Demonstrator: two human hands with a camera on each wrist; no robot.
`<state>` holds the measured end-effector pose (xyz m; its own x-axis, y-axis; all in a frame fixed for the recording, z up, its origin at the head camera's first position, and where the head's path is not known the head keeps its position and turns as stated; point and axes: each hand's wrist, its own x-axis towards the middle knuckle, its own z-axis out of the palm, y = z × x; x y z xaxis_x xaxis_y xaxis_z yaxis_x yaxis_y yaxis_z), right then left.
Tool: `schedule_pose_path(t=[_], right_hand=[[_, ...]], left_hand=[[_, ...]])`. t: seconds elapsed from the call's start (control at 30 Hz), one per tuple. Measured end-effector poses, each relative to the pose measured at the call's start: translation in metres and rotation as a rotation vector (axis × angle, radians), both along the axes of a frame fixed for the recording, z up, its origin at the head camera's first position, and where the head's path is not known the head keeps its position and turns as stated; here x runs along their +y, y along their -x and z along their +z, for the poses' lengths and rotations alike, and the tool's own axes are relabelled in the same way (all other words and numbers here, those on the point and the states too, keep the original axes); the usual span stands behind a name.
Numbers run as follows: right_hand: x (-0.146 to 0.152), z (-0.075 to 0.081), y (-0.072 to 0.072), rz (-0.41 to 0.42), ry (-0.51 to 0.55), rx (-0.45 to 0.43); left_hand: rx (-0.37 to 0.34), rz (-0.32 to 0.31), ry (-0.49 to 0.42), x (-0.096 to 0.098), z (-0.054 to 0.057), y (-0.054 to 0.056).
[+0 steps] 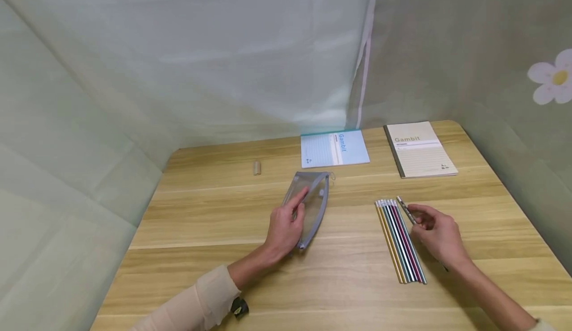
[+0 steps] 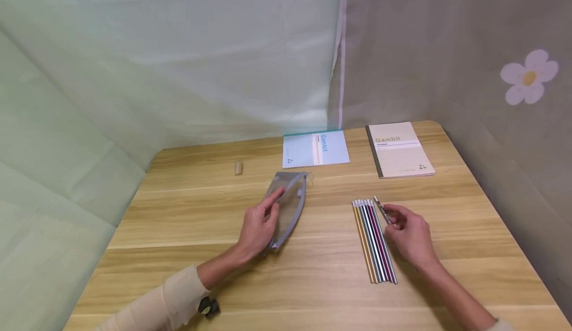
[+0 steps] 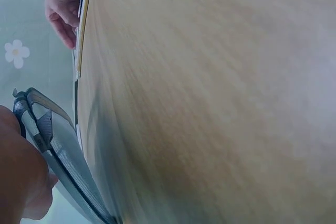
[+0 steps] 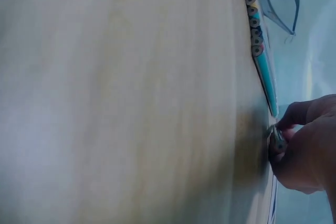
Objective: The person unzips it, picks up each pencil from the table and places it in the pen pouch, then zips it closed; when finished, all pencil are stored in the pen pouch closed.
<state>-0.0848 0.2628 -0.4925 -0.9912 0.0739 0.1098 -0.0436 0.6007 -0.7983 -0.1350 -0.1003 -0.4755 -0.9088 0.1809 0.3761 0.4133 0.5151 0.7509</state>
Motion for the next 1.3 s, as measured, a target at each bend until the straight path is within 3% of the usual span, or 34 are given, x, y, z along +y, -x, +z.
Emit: schedule_pose_path(t=[0.23, 0.5, 0.67, 0.83, 1.03, 1.3], right_hand=[[-0.001, 0.007, 0.002, -0.028, 0.022, -0.059], [0.003, 0.017, 0.006, -0.058, 0.117, -0.205], [0.005, 0.023, 0.012, -0.084, 0.256, -0.303], [0.005, 0.028, 0.020, -0.126, 0.462, -0.414], [-0.001, 0.038, 0.027, -0.069, 0.591, -0.492], [-0.038, 0.052, 0.043, -0.005, 0.658, -0.475]], left_hand=[[-0.003, -0.001, -0.002, 0.001, 0.001, -0.001], [-0.003, 0.011, 0.009, 0.000, 0.001, -0.002], [-0.008, 0.016, 0.019, 0.000, 0.001, -0.002], [-0.004, 0.017, 0.020, 0.000, 0.002, -0.001], [-0.001, 0.019, 0.030, 0.001, 0.002, -0.001], [-0.010, 0.011, 0.022, 0.001, 0.002, 0.000]])
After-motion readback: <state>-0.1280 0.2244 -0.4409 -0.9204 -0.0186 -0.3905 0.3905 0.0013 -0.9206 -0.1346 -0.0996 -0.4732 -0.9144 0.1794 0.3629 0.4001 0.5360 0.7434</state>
